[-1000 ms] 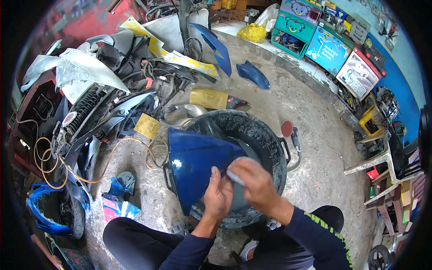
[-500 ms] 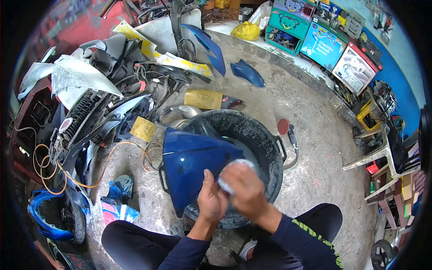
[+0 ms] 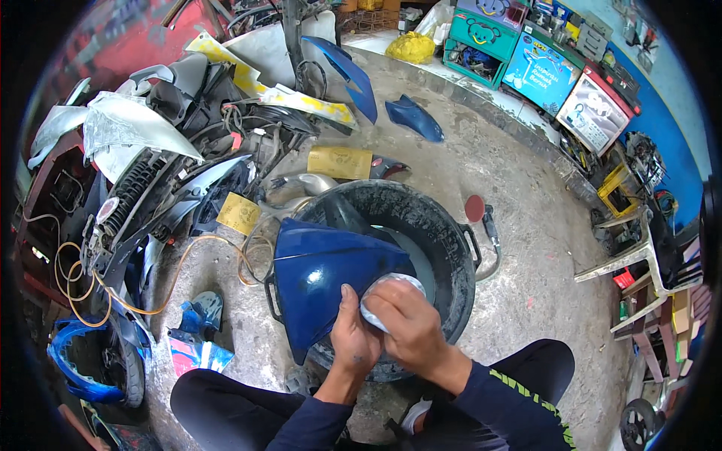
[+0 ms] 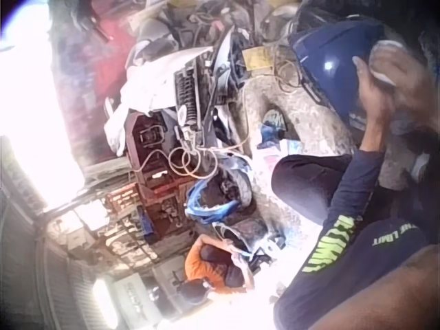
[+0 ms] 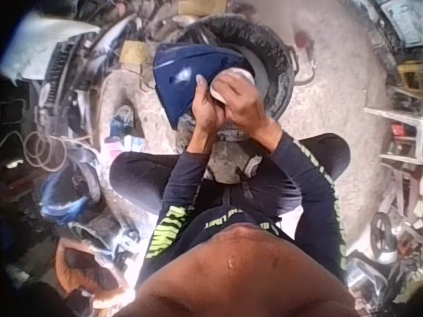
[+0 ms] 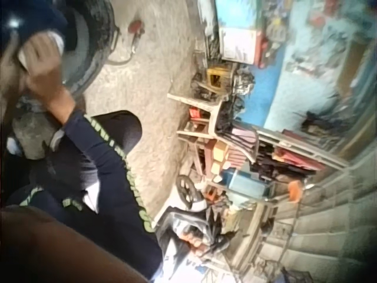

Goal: The person sands a blue motorcycle fairing piece in a bucket of water using a piece of sandpaper.

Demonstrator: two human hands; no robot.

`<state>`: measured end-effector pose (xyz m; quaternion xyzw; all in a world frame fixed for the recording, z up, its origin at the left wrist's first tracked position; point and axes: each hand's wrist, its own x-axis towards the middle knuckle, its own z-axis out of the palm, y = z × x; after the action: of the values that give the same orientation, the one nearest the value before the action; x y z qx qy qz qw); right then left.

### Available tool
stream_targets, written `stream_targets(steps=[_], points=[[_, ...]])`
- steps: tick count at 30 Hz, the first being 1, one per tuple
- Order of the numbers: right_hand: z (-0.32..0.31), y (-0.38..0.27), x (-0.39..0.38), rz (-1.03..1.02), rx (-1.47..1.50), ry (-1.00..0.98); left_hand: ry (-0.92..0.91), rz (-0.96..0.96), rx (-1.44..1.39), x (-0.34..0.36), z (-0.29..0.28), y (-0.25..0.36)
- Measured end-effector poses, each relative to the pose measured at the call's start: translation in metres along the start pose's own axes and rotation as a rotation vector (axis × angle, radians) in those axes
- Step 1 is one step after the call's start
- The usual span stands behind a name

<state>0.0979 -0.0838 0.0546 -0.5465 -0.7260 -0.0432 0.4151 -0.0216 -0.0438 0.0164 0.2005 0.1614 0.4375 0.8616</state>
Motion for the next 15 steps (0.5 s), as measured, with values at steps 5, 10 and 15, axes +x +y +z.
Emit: stream_targets(steps=[5, 10, 15], points=[[-0.003, 0.007, 0.007, 0.09, 0.006, 0.014, -0.02, 0.116, -0.017, 0.004, 0.012, -0.004], [-0.009, 0.02, 0.014, 0.135, -0.04, 0.015, -0.039, 0.089, -0.042, 0.004, 0.012, -0.002], [-0.008, -0.003, 0.016, 0.034, 0.05, -0.002, -0.079, 0.071, -0.038, 0.004, 0.014, 0.002]])
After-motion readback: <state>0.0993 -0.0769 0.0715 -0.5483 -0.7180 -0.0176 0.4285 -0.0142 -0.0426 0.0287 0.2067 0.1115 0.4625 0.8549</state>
